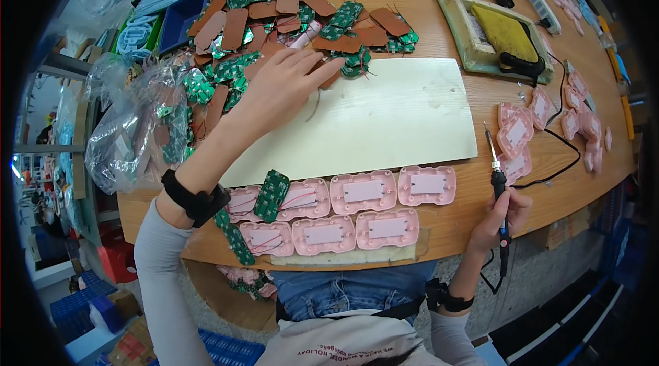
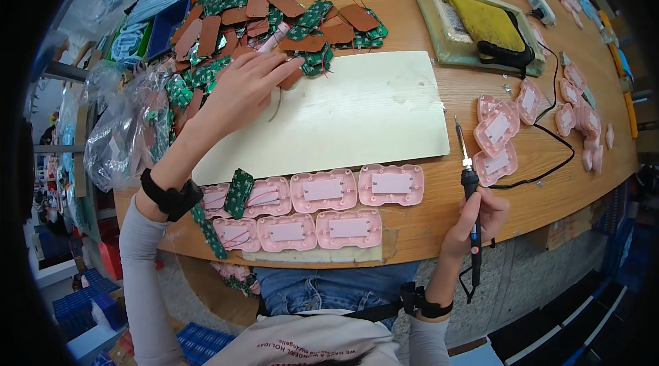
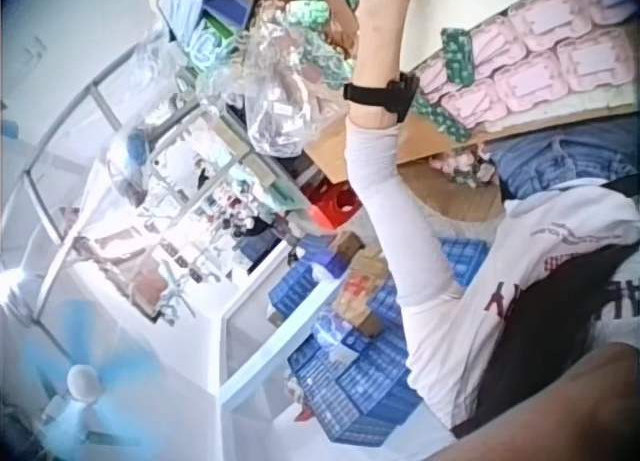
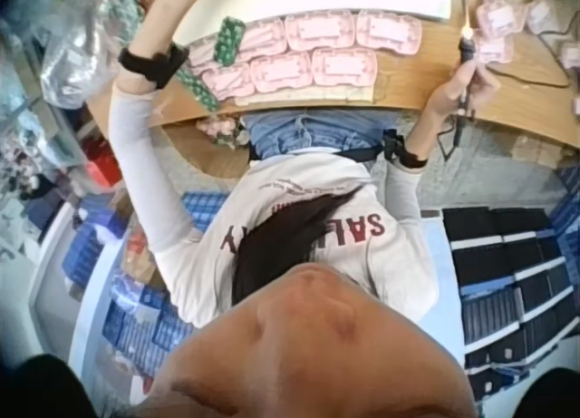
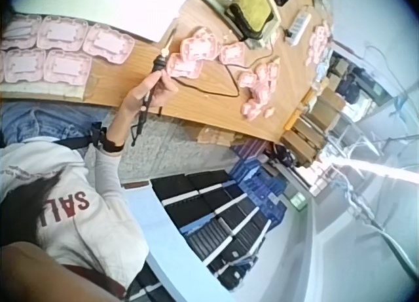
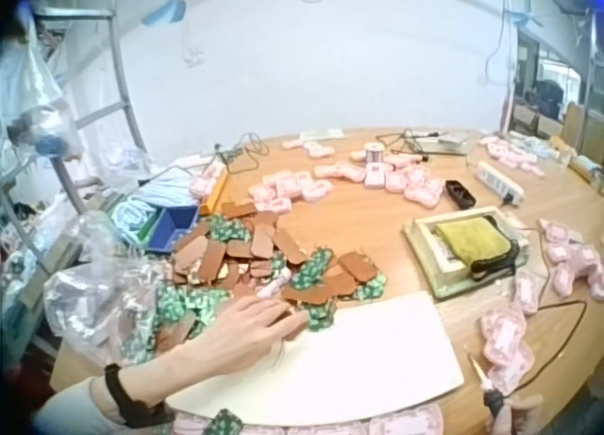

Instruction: The person uses a soldering iron to attach wires to pink plastic housings on a workbench. They repeatedly pick up green circuit boards, align wires, and solder connections before moving to the next unit.

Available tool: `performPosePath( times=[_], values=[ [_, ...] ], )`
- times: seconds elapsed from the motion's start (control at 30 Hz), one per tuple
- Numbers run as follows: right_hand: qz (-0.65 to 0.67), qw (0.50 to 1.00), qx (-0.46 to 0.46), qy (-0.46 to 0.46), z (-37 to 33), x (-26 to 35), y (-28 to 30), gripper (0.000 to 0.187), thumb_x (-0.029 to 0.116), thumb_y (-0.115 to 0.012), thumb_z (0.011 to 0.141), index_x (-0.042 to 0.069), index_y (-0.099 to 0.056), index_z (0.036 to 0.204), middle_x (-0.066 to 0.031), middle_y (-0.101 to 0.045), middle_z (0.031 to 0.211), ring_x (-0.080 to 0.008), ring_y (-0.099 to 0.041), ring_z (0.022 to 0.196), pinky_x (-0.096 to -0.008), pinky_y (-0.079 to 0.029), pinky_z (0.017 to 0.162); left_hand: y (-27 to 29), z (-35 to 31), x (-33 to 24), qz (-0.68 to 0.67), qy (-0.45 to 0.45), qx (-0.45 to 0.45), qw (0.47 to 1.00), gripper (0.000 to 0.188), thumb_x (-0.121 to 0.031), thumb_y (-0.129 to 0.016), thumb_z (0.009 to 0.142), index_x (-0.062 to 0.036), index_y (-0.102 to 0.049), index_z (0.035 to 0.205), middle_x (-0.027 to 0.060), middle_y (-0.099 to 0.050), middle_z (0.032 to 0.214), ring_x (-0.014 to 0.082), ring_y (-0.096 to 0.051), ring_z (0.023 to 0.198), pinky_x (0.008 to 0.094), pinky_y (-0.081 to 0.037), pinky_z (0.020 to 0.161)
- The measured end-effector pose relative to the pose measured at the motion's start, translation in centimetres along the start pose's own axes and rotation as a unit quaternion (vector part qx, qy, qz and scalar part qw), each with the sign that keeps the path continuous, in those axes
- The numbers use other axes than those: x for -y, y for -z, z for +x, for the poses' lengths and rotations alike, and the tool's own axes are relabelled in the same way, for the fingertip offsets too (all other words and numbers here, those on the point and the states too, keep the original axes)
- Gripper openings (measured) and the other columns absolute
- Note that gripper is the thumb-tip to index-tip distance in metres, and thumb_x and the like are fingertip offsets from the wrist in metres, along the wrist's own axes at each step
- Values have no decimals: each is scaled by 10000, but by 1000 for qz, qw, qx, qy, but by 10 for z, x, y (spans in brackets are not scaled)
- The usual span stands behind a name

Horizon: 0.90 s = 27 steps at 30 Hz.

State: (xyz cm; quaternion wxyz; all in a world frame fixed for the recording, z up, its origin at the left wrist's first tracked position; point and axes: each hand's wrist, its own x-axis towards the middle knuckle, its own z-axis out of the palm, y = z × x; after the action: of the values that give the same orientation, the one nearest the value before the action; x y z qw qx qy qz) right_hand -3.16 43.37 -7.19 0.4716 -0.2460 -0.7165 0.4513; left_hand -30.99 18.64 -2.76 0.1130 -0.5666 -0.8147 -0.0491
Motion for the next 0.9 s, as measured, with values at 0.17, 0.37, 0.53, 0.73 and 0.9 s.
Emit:
performPosePath(
  times=[0.17, 0.37, 0.53, 0.73, 0.9],
  values=[
    [-5, 1000, -3, -15, 0, 1, 0, 74, 90, -507, 871, 26, -476, 889, -55, -517, 763, -59, -428, 571, -188, -333, 497, 6, 14, 8, -122, 118, 32, 985, 463, -8, -602, 768, -92, -481, 1207, 76, -658, 927, 225, -587, 924, 363, -411, 868],
    [6, 1000, -6, -14, 0, 0, -1, 57, 83, -497, 874, 31, -479, 886, -47, -510, 724, -62, -431, 565, -187, -325, 493, 46, -9, -1, -219, 125, -91, 963, 355, -8, -626, 770, -73, -524, 1104, 56, -657, 905, 212, -585, 913, 320, -374, 869],
    [7, 1000, -13, -14, 1, 0, 0, 49, 77, -497, 878, 32, -479, 882, -38, -503, 699, -62, -432, 559, -186, -316, 490, 63, -19, -24, -232, 98, 129, 959, 259, -14, -617, 768, -79, -608, 1018, 66, -631, 969, 234, -527, 1000, 340, -336, 914],
    [-1, 1000, -8, -22, 2, 1, -1, 49, 78, -497, 884, 31, -487, 890, -33, -497, 683, -59, -435, 557, -179, -314, 492, 42, -21, -36, -157, 133, -102, 973, 197, 0, -595, 794, -44, -627, 983, 85, -627, 894, 199, -559, 851, 318, -405, 819],
    [3, 1000, -15, -7, 2, -3, 0, 55, 84, -499, 885, 30, -488, 890, -33, -502, 682, -60, -439, 561, -180, -316, 491, 44, -62, -34, -193, 316, 2, 929, 177, -120, -652, 790, 6, -617, 909, 87, -622, 738, 172, -545, 632, 297, -443, 592]
  ],
)
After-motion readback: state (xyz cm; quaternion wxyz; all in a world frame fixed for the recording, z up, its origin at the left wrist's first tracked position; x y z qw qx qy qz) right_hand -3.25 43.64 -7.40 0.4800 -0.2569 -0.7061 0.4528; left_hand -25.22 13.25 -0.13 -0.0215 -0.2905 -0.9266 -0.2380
